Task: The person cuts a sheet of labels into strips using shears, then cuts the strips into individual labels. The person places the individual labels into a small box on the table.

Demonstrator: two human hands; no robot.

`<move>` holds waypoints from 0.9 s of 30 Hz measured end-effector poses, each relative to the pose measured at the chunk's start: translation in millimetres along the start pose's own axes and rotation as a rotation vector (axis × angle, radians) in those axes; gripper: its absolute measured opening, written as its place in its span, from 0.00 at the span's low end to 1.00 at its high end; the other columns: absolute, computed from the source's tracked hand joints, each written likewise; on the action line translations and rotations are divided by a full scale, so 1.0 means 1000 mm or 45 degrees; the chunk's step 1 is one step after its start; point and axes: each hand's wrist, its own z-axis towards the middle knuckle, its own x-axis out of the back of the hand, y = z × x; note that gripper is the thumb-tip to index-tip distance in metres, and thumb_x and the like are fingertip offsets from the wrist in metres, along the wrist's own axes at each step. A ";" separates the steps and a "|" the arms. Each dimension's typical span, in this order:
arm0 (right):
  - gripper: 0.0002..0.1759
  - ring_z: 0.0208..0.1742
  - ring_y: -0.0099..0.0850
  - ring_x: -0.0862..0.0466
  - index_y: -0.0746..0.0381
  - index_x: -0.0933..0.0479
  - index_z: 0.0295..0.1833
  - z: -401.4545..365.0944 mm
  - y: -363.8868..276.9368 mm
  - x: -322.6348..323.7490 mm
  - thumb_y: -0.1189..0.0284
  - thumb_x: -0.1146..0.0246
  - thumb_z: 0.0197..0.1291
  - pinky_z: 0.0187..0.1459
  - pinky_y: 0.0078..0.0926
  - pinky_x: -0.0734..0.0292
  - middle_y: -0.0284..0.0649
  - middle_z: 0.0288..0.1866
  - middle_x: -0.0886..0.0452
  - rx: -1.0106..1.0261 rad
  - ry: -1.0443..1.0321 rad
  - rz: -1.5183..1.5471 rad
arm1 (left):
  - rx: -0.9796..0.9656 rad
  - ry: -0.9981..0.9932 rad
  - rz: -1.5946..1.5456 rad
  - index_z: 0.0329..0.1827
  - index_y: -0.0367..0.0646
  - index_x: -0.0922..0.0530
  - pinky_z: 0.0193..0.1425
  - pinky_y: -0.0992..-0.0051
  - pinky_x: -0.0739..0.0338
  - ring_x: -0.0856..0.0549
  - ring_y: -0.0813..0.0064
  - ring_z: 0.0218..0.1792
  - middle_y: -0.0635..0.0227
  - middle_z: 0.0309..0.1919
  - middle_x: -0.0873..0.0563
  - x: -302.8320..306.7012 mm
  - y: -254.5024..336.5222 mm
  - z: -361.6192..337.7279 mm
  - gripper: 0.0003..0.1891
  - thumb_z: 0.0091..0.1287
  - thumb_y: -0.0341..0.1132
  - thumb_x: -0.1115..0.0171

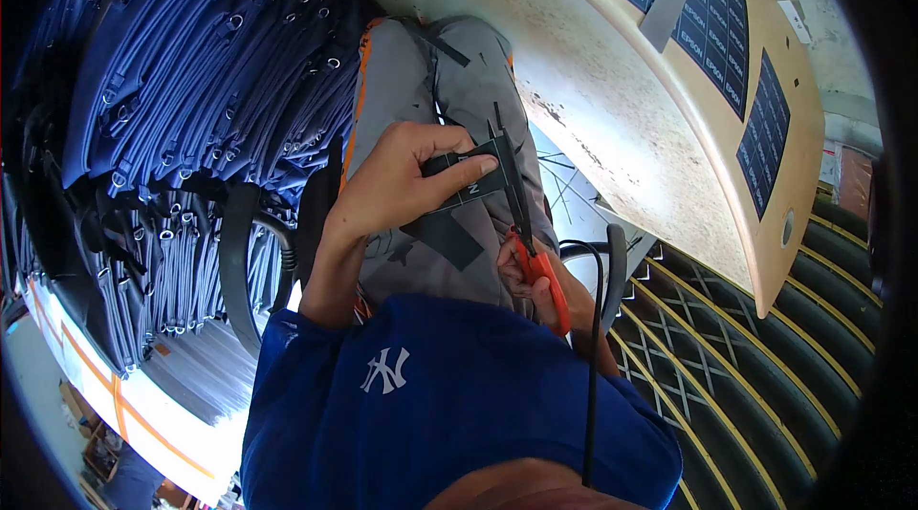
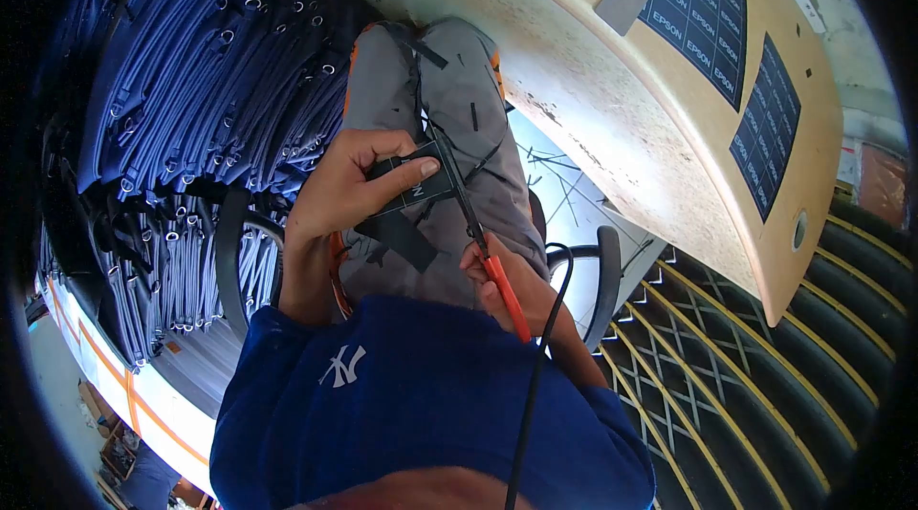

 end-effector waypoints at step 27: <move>0.40 0.13 0.18 0.33 0.61 0.35 0.24 0.000 -0.012 -0.002 0.30 0.57 0.56 0.16 0.16 0.41 0.29 0.14 0.35 -0.341 0.150 -0.280 | 0.007 0.006 -0.005 0.23 0.33 0.28 0.25 0.79 0.42 0.38 0.89 0.23 0.73 0.15 0.36 0.004 0.002 -0.001 0.15 0.64 0.33 0.37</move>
